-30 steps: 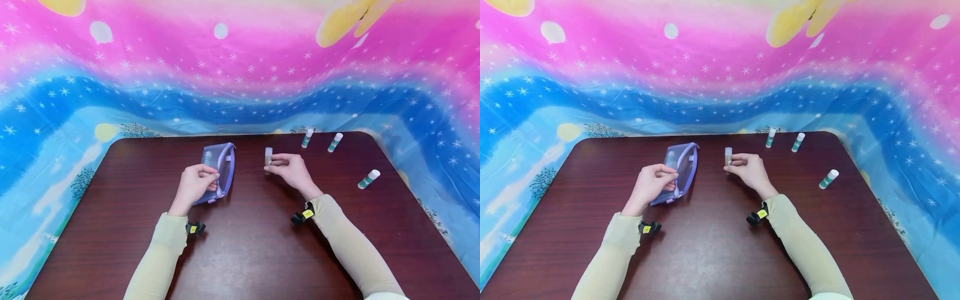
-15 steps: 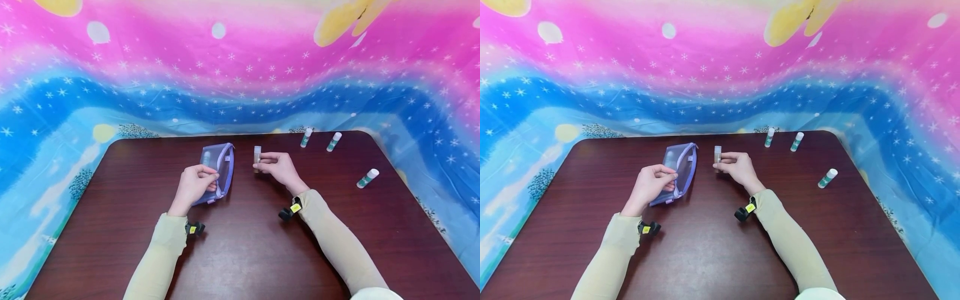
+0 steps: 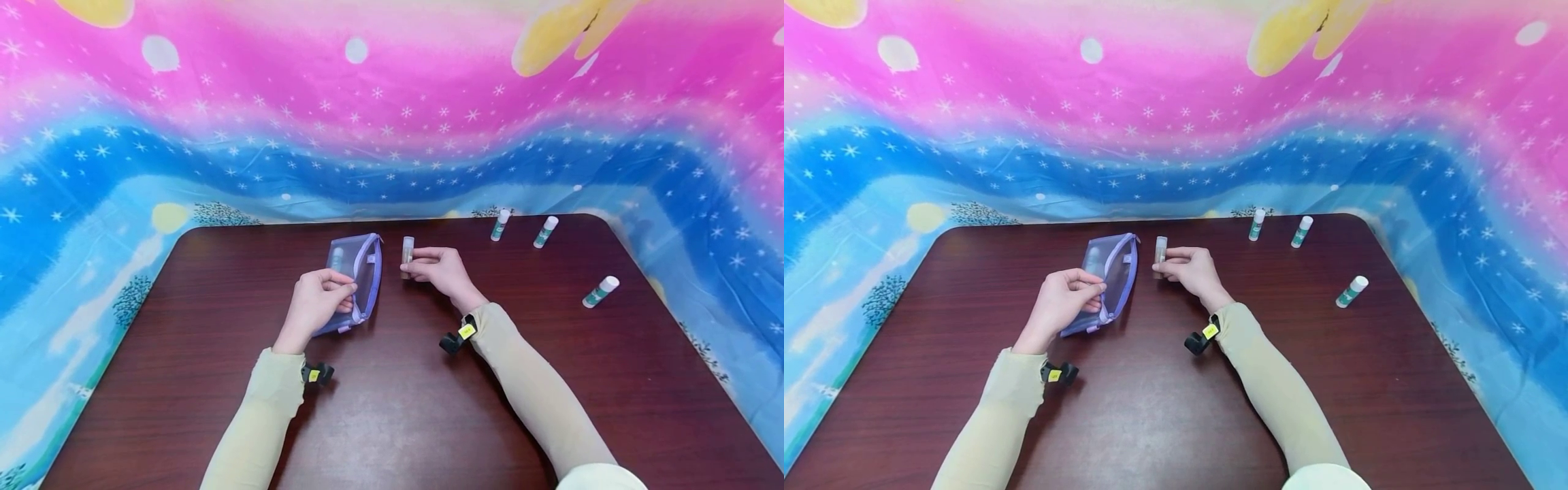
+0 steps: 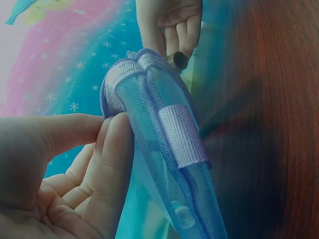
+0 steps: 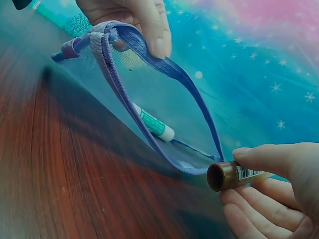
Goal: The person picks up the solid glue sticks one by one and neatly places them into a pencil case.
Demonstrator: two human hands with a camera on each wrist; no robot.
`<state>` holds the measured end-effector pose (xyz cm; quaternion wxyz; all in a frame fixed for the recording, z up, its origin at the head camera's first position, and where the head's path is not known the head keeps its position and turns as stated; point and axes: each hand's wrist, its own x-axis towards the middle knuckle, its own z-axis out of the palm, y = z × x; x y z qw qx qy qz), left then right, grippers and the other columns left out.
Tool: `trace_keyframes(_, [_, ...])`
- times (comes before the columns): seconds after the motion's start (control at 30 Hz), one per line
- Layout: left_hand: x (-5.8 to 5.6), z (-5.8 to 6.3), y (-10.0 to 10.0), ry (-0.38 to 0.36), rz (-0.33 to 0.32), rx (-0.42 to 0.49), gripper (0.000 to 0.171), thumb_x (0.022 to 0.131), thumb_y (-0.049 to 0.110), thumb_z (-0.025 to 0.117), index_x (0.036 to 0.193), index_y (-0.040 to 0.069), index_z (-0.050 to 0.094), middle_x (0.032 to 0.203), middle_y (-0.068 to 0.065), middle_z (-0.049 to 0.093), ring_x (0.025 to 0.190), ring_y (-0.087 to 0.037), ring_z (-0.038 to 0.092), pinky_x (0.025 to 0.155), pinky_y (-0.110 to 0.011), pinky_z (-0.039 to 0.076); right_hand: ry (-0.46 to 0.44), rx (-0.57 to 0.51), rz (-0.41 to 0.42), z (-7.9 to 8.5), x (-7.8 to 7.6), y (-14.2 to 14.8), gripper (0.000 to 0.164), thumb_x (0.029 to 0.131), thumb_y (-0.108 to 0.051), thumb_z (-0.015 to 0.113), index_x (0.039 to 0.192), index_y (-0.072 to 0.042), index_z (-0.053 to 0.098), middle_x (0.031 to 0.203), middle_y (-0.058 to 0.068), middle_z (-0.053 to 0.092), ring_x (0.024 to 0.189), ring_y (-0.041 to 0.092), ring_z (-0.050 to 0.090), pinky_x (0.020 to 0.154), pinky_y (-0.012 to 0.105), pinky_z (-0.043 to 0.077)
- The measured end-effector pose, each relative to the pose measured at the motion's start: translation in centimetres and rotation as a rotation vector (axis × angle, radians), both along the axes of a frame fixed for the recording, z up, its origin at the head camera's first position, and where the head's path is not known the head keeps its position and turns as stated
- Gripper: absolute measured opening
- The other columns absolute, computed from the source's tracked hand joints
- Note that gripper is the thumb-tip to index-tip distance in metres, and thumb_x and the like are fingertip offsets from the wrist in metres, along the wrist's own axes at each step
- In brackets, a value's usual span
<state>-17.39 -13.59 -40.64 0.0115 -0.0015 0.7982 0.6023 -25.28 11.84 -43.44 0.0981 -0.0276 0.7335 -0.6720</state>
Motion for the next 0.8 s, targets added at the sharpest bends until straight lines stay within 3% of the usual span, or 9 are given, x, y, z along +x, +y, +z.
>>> trace_keyframes(0.8, [-0.1, 0.1, 0.2, -0.030, 0.004, -0.007, 0.011, 0.093, 0.006, 0.075, 0.100, -0.002, 0.074, 0.079, -0.012, 0.074, 0.063, -0.022, 0.072, 0.061, -0.033, 0.063, -0.074, 0.052, 0.022, -0.7, -0.9, -3.0, 0.046, 0.083, -0.012, 0.086, 0.123, 0.002, 0.070, 0.095, 0.015, 0.076, 0.080, 0.025, 0.074, 0.077, 0.037, 0.063])
